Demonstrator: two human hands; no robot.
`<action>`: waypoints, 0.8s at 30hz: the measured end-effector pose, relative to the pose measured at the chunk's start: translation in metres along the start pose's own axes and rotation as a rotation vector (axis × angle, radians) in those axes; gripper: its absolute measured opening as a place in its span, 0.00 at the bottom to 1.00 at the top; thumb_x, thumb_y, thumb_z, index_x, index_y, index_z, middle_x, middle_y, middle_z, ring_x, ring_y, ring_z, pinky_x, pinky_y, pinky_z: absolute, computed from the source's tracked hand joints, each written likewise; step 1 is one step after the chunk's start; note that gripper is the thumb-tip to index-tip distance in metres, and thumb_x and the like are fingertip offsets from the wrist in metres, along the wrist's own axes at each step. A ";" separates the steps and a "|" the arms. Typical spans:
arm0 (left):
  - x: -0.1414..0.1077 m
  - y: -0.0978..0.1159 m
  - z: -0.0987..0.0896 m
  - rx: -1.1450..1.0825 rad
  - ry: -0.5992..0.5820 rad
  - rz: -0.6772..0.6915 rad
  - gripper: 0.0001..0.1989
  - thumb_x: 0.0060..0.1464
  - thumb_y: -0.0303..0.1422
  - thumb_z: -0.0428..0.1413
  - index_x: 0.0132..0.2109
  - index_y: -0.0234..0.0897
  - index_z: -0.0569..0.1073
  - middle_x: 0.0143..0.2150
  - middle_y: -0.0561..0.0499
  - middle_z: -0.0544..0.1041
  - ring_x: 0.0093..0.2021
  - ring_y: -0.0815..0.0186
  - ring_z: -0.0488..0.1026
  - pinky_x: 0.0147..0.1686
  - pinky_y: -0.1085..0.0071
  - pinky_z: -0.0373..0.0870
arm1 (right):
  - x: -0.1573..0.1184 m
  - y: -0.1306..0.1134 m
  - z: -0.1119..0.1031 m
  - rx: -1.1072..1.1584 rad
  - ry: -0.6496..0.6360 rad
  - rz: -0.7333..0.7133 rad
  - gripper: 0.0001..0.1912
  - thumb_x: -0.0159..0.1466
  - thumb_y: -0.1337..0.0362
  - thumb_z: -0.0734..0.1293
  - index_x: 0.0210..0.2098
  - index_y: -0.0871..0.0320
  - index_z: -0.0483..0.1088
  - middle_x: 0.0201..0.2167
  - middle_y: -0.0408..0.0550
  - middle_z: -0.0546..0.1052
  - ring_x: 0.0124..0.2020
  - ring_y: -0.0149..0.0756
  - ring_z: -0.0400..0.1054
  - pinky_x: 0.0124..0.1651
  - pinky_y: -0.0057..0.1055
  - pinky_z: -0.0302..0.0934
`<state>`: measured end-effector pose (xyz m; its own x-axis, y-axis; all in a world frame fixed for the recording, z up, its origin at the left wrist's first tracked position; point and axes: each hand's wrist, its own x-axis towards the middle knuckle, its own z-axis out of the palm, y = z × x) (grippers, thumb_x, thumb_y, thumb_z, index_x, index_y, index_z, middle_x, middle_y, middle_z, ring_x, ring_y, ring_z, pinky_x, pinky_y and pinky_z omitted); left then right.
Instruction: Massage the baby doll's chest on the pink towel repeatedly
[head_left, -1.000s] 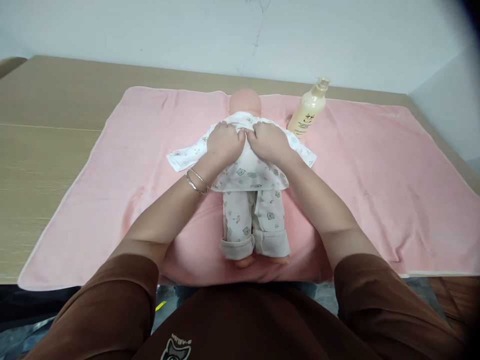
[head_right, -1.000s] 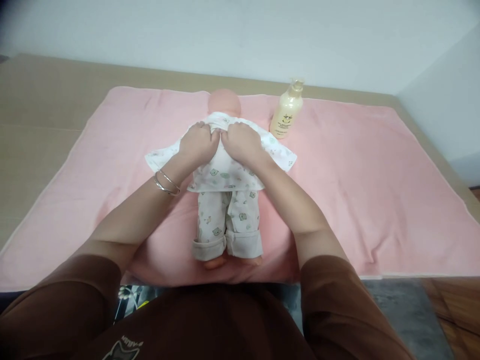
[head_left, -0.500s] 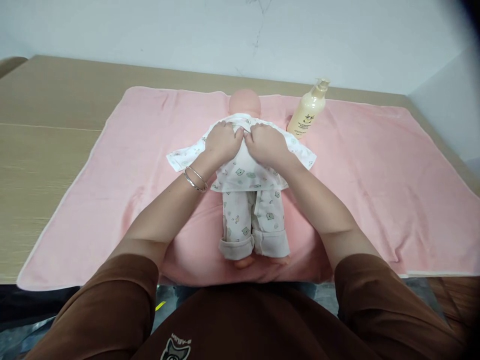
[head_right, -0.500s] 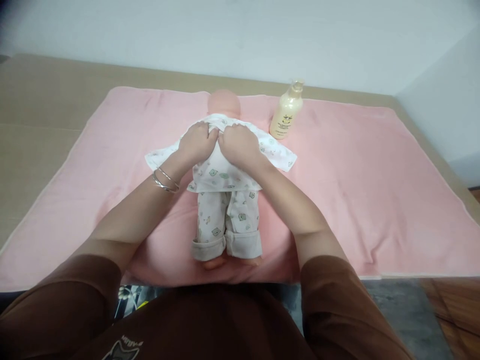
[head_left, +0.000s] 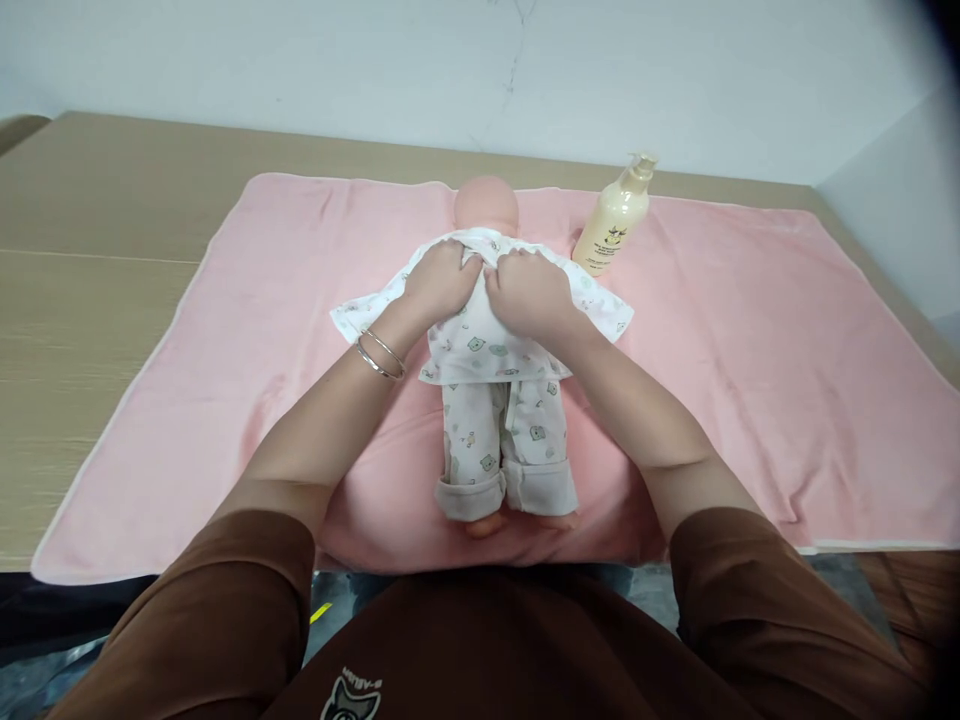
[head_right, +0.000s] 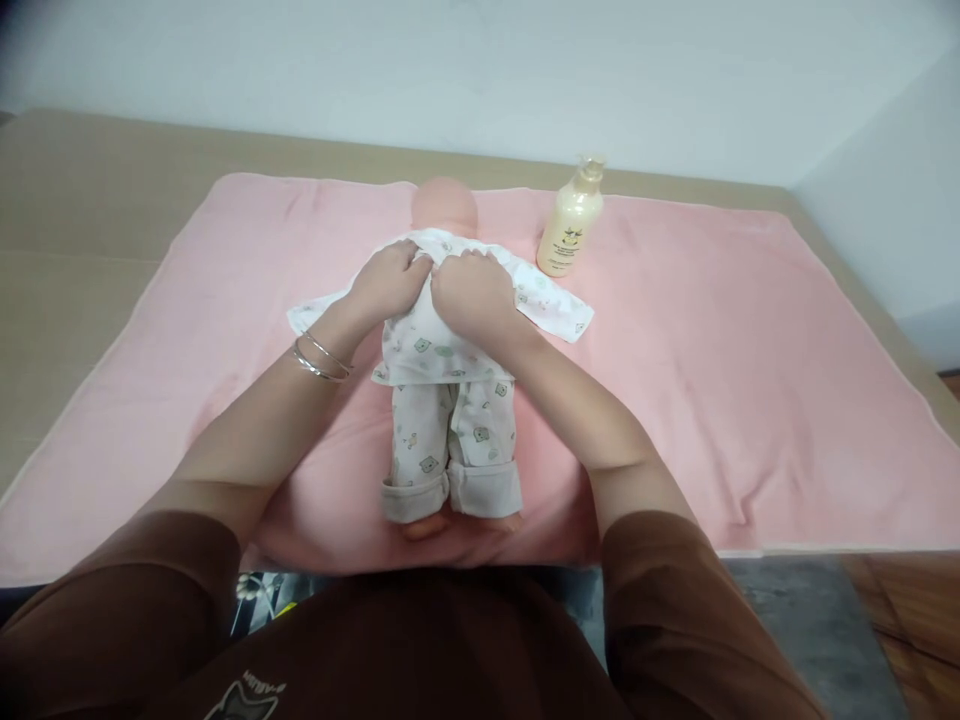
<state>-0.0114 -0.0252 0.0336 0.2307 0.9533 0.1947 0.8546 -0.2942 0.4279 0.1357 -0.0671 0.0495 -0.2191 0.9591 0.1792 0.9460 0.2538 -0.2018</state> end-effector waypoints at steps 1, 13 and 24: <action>-0.004 0.004 0.001 0.031 0.012 -0.012 0.24 0.69 0.38 0.41 0.54 0.32 0.78 0.57 0.34 0.81 0.59 0.46 0.76 0.63 0.52 0.71 | 0.004 0.005 0.001 0.030 -0.009 0.010 0.29 0.78 0.56 0.49 0.50 0.68 0.75 0.54 0.69 0.78 0.59 0.61 0.72 0.66 0.56 0.61; -0.004 0.007 -0.006 0.085 -0.061 -0.042 0.24 0.70 0.36 0.40 0.52 0.31 0.78 0.57 0.34 0.81 0.60 0.47 0.77 0.63 0.53 0.71 | 0.002 -0.001 0.003 -0.044 0.004 0.007 0.27 0.77 0.59 0.51 0.52 0.71 0.75 0.55 0.71 0.78 0.60 0.61 0.71 0.64 0.54 0.64; 0.006 -0.008 0.024 -0.023 0.102 -0.027 0.25 0.72 0.40 0.41 0.59 0.29 0.75 0.61 0.33 0.79 0.65 0.48 0.73 0.69 0.53 0.65 | 0.028 0.018 0.017 0.055 0.016 -0.003 0.28 0.75 0.61 0.52 0.61 0.77 0.67 0.66 0.72 0.70 0.70 0.57 0.62 0.75 0.52 0.53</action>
<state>-0.0057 -0.0156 0.0101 0.1584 0.9495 0.2707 0.8486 -0.2711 0.4544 0.1428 -0.0337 0.0341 -0.2179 0.9562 0.1957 0.9305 0.2640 -0.2538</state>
